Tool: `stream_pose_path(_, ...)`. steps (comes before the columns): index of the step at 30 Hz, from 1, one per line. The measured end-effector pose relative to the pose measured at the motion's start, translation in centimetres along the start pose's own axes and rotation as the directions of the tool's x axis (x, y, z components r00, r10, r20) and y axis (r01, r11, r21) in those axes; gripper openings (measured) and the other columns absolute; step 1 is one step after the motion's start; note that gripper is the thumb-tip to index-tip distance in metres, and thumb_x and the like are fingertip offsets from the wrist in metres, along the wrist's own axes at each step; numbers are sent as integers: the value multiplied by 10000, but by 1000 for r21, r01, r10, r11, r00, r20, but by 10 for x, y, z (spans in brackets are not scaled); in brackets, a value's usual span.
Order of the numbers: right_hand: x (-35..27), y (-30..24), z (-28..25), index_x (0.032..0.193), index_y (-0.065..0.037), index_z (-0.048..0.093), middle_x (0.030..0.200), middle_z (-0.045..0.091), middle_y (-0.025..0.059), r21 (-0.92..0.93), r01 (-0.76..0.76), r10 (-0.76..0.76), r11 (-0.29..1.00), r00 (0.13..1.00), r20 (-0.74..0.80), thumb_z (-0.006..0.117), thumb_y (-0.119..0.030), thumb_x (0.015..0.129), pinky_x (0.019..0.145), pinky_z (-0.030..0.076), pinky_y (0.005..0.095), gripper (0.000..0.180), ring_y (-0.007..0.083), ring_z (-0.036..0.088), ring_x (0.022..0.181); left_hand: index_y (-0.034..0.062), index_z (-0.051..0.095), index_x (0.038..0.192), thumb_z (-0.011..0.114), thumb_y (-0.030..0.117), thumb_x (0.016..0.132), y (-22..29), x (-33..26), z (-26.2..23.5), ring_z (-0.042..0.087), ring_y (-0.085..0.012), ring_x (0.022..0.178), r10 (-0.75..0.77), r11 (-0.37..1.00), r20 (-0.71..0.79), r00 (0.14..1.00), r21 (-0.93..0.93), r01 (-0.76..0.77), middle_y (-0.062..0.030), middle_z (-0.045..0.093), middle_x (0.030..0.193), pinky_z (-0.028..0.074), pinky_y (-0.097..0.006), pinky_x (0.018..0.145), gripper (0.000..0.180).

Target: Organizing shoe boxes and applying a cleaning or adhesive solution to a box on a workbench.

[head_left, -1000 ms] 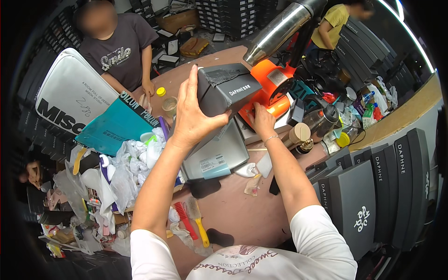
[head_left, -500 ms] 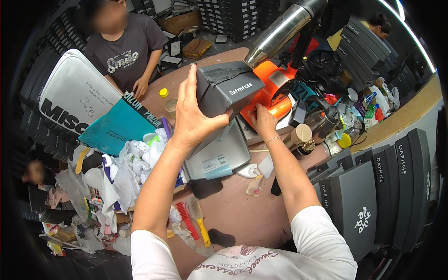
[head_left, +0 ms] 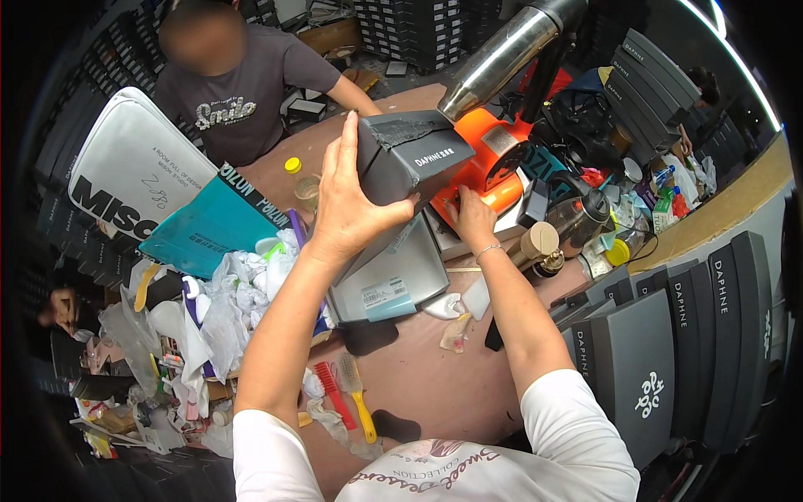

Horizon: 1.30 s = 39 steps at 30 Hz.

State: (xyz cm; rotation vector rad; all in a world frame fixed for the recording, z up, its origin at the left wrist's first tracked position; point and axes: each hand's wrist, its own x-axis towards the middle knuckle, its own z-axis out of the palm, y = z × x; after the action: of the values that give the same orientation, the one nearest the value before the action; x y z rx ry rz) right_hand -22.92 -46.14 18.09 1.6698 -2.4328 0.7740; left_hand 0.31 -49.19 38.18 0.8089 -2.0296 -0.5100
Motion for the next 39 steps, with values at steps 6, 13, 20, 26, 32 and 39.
stream_pose_path(6, -1, 2, 3, 1141, -96, 527, 981, 643, 128, 13, 21, -21, 1000, 999, -36, 666, -322, 855, 671, 532, 452, 390, 332, 671, 829, 31, 219, 1508, 825, 240, 543, -4, 4, 5, 530, -329, 1149, 31, 999, 14, 999, 34, -32, -199, 498, 1235, 423, -404, 995, 1159)
stream_pose_path(13, -1, 0, 1, 1132, -93, 533, 972, 642, 130, 12, 8, -7, 1000, 1000, -20, 668, -303, 853, 672, 533, 451, 374, 340, 668, 829, 24, 221, 1504, 827, 252, 539, -5, 9, 11, 533, -340, 1154, 36, 998, 40, 999, 48, -38, -211, 494, 1245, 420, -403, 1004, 1162)
stream_pose_path(20, -1, 0, 1, 1105, -90, 531, 959, 640, 131, 27, 5, -4, 1000, 999, -34, 662, -294, 853, 673, 530, 462, 349, 347, 665, 823, 15, 226, 1498, 816, 265, 545, -8, 12, 19, 521, -356, 1172, 47, 993, 70, 996, 106, -55, -227, 482, 1265, 418, -405, 1016, 1149)
stream_pose_path(26, -1, -1, -1, 1092, -90, 532, 949, 638, 133, 25, 2, -1, 1000, 999, -33, 660, -289, 855, 667, 529, 465, 335, 351, 664, 810, 1, 223, 1494, 809, 266, 550, -6, 16, 22, 514, -359, 1173, -7, 992, 125, 992, 124, -9, -230, 478, 1265, 416, -408, 1019, 1142)
stream_pose_path(32, -1, -2, 0, 1098, -90, 533, 939, 636, 131, 14, 2, -2, 1000, 999, -34, 661, -281, 853, 661, 533, 460, 336, 347, 665, 803, -18, 221, 1491, 806, 265, 551, -11, 20, 30, 511, -363, 1168, 18, 991, 145, 989, 132, -38, -236, 484, 1252, 409, -403, 1024, 1143)
stream_pose_path(39, -1, -1, 2, 1128, -91, 539, 941, 634, 130, 13, 8, -7, 1000, 998, -61, 663, -276, 848, 656, 534, 457, 358, 341, 668, 802, -13, 222, 1494, 801, 301, 546, -9, 27, 38, 488, -373, 1185, -27, 989, 202, 979, 150, -4, -240, 472, 1257, 389, -410, 1041, 1154)
